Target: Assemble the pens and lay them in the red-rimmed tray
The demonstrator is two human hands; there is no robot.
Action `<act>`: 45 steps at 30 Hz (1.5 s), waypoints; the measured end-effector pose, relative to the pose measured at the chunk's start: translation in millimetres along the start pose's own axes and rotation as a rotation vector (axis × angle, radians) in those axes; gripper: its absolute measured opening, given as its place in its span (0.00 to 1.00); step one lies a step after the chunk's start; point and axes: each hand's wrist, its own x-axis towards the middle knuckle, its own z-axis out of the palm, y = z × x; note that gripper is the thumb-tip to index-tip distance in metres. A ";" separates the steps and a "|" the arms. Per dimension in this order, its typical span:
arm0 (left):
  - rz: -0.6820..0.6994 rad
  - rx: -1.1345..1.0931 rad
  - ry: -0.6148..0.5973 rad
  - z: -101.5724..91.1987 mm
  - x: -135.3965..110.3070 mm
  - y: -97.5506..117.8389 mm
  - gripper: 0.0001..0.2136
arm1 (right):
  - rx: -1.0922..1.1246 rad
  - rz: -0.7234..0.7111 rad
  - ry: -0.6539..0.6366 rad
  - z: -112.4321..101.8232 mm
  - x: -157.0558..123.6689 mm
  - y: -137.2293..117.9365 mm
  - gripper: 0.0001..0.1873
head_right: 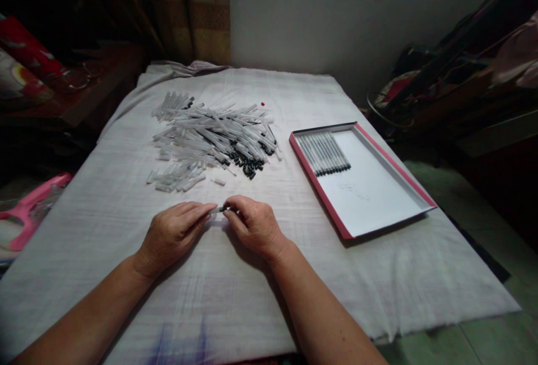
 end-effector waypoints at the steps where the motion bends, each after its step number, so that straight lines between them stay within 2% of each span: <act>1: 0.000 0.010 0.000 0.0 0.2 -0.2 0.12 | 0.001 -0.005 0.005 0.5 0.1 -0.5 0.07; 5: 0.012 0.070 0.041 -0.7 1.3 -1.0 0.11 | 0.037 0.039 0.046 4.8 0.6 -2.8 0.07; 8: -0.010 0.093 0.120 -3.7 3.1 -0.1 0.11 | 0.109 0.092 0.072 7.7 2.4 -2.6 0.06; 10: -0.044 0.108 0.211 -5.9 3.9 1.1 0.11 | 0.180 0.143 0.138 8.0 4.9 -0.9 0.06; 12: -0.077 0.060 0.275 -6.5 4.1 2.0 0.10 | 0.280 0.215 0.257 7.5 7.9 1.3 0.07; 14: -0.139 -0.092 0.264 -4.5 4.0 2.4 0.09 | 0.398 0.282 0.353 7.7 10.1 2.4 0.08; 16: -0.298 -0.326 0.219 -0.7 4.5 2.4 0.12 | 0.481 0.309 0.351 10.1 10.2 1.2 0.08; 20: -0.747 -0.870 0.272 4.2 9.3 2.6 0.23 | 0.377 0.227 0.181 20.2 5.9 -5.6 0.06; 24: -0.897 -1.190 0.375 2.2 13.5 1.6 0.25 | 0.107 0.124 0.017 23.2 9.5 -10.6 0.06; 28: -0.924 -1.181 0.428 -0.2 13.9 -2.3 0.26 | -0.167 0.096 -0.103 14.8 26.2 -11.2 0.12; 32: -0.898 -1.144 0.421 -0.7 13.2 -5.7 0.25 | -0.329 0.138 -0.128 10.6 43.3 -9.7 0.16; 36: -0.851 -1.103 0.308 -2.1 12.7 -5.6 0.24 | -0.487 0.215 -0.028 15.7 54.1 -6.6 0.22; 39: -0.829 -1.089 0.201 -3.5 13.0 -4.4 0.24 | -0.579 0.211 -0.041 19.5 60.1 -3.6 0.17; 42: -0.822 -1.074 0.144 -3.3 12.5 -4.4 0.26 | -0.539 0.184 -0.030 17.7 62.4 -0.4 0.10; 45: -0.790 -1.028 0.106 -2.6 9.8 -6.6 0.23 | -0.314 0.198 0.031 9.2 56.0 4.2 0.08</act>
